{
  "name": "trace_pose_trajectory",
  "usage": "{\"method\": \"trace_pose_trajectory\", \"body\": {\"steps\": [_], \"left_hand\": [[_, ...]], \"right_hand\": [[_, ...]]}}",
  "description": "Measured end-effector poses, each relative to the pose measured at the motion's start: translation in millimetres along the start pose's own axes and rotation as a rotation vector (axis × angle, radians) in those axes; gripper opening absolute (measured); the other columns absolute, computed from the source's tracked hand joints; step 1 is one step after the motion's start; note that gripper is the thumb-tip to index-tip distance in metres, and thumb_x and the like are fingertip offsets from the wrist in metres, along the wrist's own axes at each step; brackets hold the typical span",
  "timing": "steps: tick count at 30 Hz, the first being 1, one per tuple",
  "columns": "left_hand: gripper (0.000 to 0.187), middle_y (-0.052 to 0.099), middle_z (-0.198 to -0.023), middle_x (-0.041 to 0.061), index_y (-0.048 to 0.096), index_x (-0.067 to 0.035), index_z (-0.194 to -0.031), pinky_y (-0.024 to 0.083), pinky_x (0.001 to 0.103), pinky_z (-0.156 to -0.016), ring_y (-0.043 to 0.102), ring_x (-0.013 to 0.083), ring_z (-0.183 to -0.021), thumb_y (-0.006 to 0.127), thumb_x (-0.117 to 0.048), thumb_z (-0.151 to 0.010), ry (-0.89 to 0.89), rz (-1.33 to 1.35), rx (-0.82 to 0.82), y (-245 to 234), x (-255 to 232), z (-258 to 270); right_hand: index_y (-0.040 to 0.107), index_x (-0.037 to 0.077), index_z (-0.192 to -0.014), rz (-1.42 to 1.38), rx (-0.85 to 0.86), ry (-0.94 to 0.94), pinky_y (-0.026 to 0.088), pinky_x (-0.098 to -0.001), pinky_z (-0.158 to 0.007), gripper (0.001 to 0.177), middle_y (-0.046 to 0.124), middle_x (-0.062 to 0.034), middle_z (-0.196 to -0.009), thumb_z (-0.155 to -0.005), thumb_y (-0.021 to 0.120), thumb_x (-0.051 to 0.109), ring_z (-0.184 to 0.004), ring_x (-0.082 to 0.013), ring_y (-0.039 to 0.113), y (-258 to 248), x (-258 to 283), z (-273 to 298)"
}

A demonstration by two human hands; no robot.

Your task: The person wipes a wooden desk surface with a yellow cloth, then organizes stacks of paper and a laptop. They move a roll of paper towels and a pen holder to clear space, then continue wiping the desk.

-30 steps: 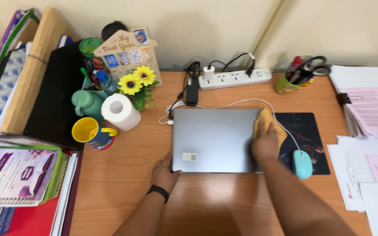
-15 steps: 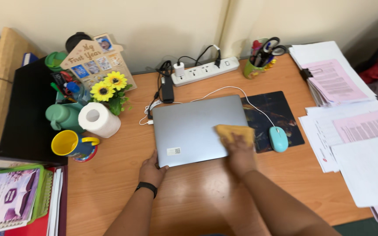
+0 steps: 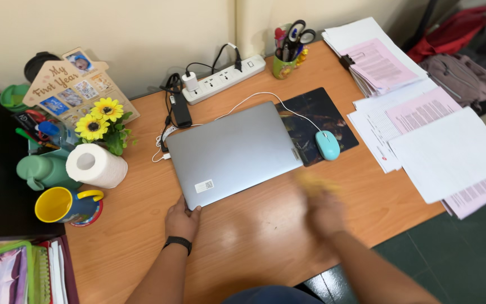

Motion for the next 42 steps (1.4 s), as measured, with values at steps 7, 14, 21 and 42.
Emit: {"method": "trace_pose_trajectory", "body": {"steps": [7, 14, 21, 42], "left_hand": [[0.074, 0.059, -0.132, 0.018, 0.046, -0.009, -0.149, 0.045, 0.042, -0.106, 0.054, 0.0345, -0.124, 0.076, -0.029, -0.084, 0.148, -0.066, -0.113, 15, 22, 8], [0.07, 0.032, -0.157, 0.014, 0.044, -0.021, -0.15, 0.024, 0.054, -0.116, 0.03, 0.0354, -0.143, 0.071, -0.028, -0.085, 0.239, -0.323, 0.042, 23, 9, 87], [0.077, 0.021, -0.166, 0.013, 0.037, -0.025, -0.155, 0.021, 0.056, -0.12, 0.023, 0.0349, -0.15, 0.071, -0.035, -0.086, 0.336, -0.467, 0.2, 10, -6, 113], [0.09, -0.02, -0.171, 0.016, 0.013, -0.039, -0.162, 0.004, 0.065, -0.123, -0.01, 0.0448, -0.157, 0.064, -0.06, -0.092, 0.169, -0.627, 0.285, 14, -61, 113]], "right_hand": [[0.056, 0.006, -0.135, -0.576, -0.141, 0.909, 0.05, -0.0479, -0.099, 0.041, 0.062, -0.0201, -0.128, -0.107, 0.041, 0.032, -0.117, -0.0362, 0.062, -67, -129, 73], [0.06, 0.009, -0.134, -0.251, -0.242, -0.697, 0.043, -0.0482, -0.105, 0.048, 0.058, -0.0183, -0.135, -0.087, 0.052, 0.01, -0.123, -0.0345, 0.056, -24, 156, 87], [0.054, 0.018, -0.149, -0.117, -0.145, -0.43, 0.048, -0.0465, -0.101, 0.071, 0.059, -0.011, -0.138, -0.079, 0.055, 0.004, -0.124, -0.0322, 0.057, -25, 94, 75], [0.039, 0.022, -0.158, 0.021, 0.231, -0.055, 0.051, -0.0406, -0.1, 0.067, 0.033, -0.0113, -0.165, -0.094, 0.046, 0.003, -0.135, -0.0288, 0.051, -29, 0, 90]]}}
Point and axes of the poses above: each hand's wrist, its own z-axis away from the middle knuckle, its own y-axis out of the palm, x = y × z, the point moved 4 cm from there along -z, towards the middle knuckle
